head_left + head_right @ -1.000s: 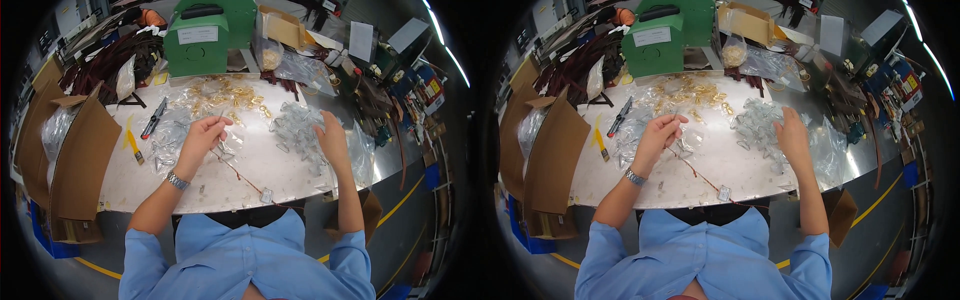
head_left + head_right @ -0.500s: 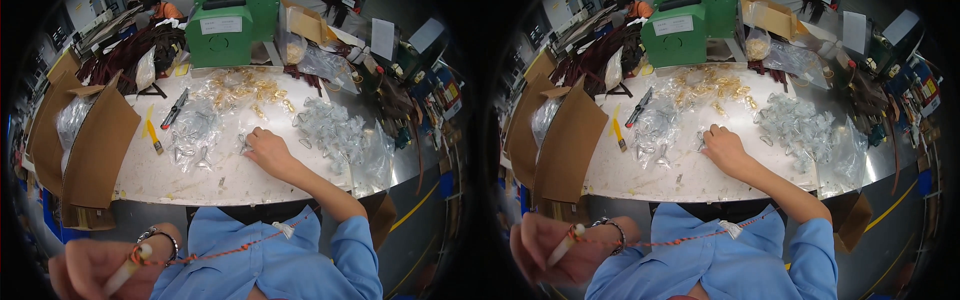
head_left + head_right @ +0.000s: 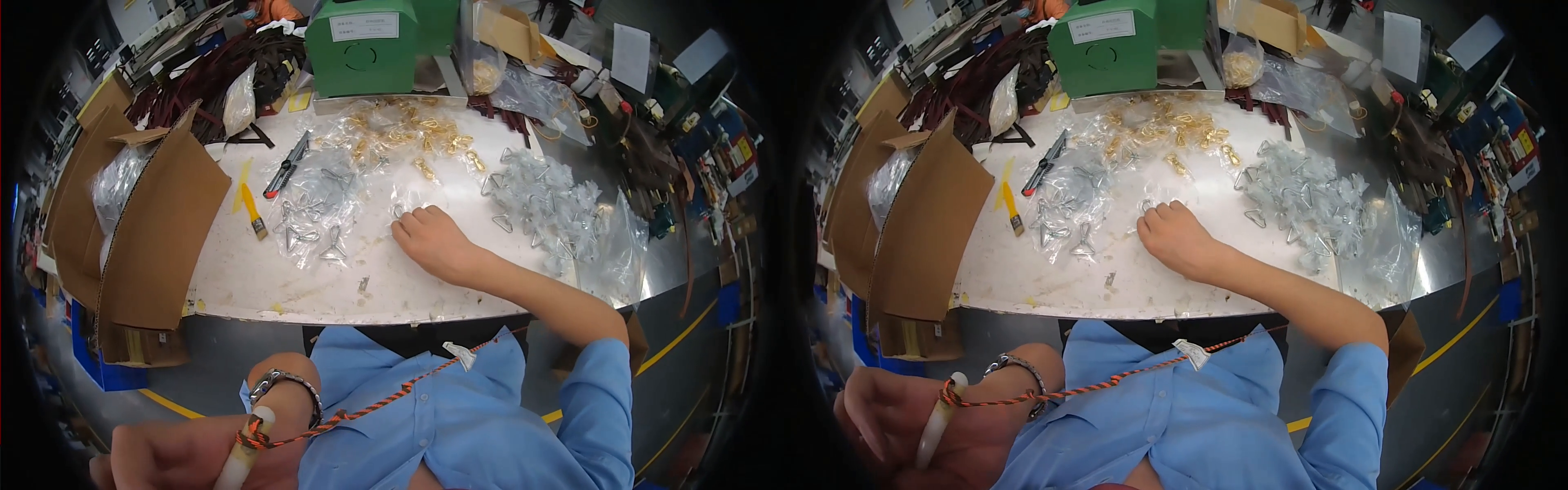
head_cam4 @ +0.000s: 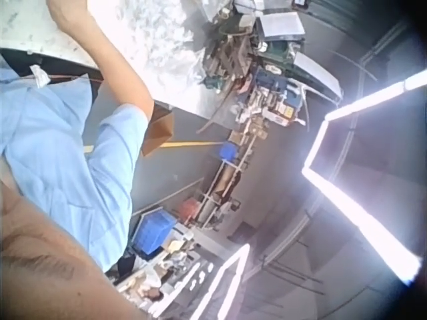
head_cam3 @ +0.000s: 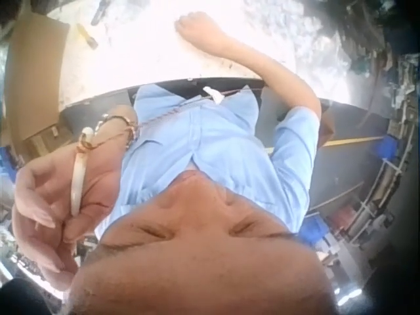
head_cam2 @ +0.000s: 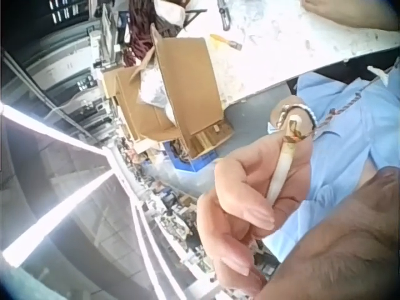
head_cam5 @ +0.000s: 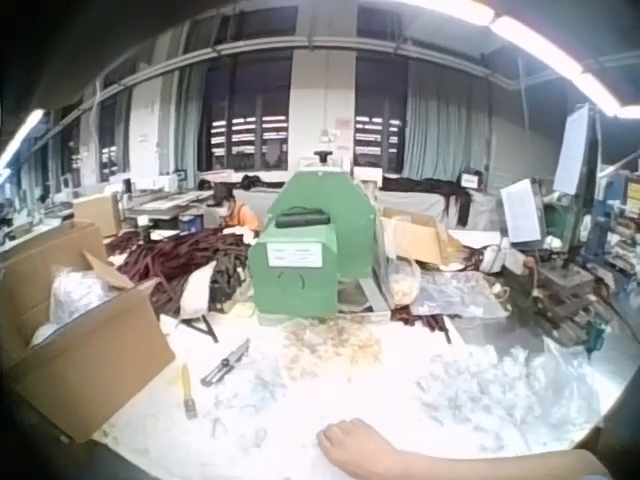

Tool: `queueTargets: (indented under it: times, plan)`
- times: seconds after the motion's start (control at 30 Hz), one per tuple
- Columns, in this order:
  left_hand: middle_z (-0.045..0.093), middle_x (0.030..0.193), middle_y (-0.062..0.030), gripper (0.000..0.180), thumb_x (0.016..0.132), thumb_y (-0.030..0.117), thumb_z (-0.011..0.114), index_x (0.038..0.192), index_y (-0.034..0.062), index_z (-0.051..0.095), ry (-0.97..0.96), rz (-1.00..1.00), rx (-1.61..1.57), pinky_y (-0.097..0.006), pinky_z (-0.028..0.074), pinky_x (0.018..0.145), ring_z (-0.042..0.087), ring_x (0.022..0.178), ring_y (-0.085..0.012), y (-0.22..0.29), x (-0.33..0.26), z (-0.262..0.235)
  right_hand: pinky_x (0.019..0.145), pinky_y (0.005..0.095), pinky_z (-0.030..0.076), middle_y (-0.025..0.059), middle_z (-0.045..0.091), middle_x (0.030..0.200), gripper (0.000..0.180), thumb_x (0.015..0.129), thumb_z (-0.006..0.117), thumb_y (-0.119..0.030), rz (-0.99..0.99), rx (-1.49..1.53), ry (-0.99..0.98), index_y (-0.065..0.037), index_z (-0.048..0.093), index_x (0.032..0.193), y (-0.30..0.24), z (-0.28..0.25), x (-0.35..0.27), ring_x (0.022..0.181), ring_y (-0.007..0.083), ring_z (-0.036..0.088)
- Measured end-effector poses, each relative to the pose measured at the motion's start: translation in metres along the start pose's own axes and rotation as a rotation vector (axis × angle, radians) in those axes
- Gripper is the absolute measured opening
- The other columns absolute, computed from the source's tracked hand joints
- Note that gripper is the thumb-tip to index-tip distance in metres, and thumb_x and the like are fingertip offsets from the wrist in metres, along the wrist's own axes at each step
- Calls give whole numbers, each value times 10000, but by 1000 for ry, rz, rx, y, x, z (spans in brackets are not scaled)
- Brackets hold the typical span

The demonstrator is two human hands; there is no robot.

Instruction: Inspecting and sorting small metal buckles from plastic bags at a workbench.

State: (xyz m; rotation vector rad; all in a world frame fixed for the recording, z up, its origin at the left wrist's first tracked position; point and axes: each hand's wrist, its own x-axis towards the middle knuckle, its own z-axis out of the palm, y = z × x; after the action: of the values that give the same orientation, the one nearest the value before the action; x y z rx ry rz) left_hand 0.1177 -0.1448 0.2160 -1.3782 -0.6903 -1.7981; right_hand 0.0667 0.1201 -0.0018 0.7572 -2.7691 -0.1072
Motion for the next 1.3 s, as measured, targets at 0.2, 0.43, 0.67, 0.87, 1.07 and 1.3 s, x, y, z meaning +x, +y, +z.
queueTargets:
  times: [0.2, 0.43, 0.67, 0.87, 1.07, 1.3]
  plan:
    - [741, 1180, 31, 328, 1101, 204, 487, 1029, 160, 805, 15, -145, -19, -306, 495, 893, 581, 1263, -98, 20, -10, 12, 701, 359, 471, 89, 595, 867, 272, 780, 676, -125, -144, -168, -49, 19, 661, 1010, 1, -5, 10, 814, 237, 598]
    - [655, 1061, -113, 157, 1063, 43, 469, 1086, 12, 621, 21, -672, 104, -258, 461, 623, 589, 761, -155, -82, -51, -39, 624, 354, 475, 92, 625, 849, 166, 822, 666, -139, -193, -227, -139, -4, 669, 917, 11, -5, 22, 787, 241, 637]
    - [726, 952, -54, 316, 936, -47, 424, 1065, 15, 706, -400, -1294, 285, -249, 482, 563, 567, 596, -67, -149, -152, -102, 639, 402, 551, 100, 714, 852, 91, 859, 656, -137, -206, -131, -135, -64, 708, 874, 2, 7, 40, 838, 257, 727]
    - [758, 1007, -113, 284, 953, -21, 466, 1103, 6, 706, -574, -1090, 418, -332, 569, 760, 709, 842, -186, -175, -173, -95, 659, 420, 575, 144, 697, 887, 148, 843, 662, -119, -218, -124, -164, -23, 666, 956, 10, -18, 24, 803, 292, 729]
    - [733, 1218, -210, 440, 868, 34, 666, 1307, 14, 691, -850, -867, 451, -432, 525, 1031, 697, 1159, -345, -200, -210, -108, 675, 458, 593, 191, 699, 904, 234, 806, 676, -29, 52, 132, -37, -8, 640, 1037, 37, -25, 20, 777, 349, 727]
    - [775, 1030, -157, 268, 852, 110, 758, 1101, 13, 765, -928, -1142, 305, -396, 558, 884, 732, 961, -314, -217, -215, -74, 641, 317, 595, 113, 732, 885, 105, 951, 639, 9, 649, 1051, 199, 18, 683, 1046, 48, -6, -12, 717, 160, 715]
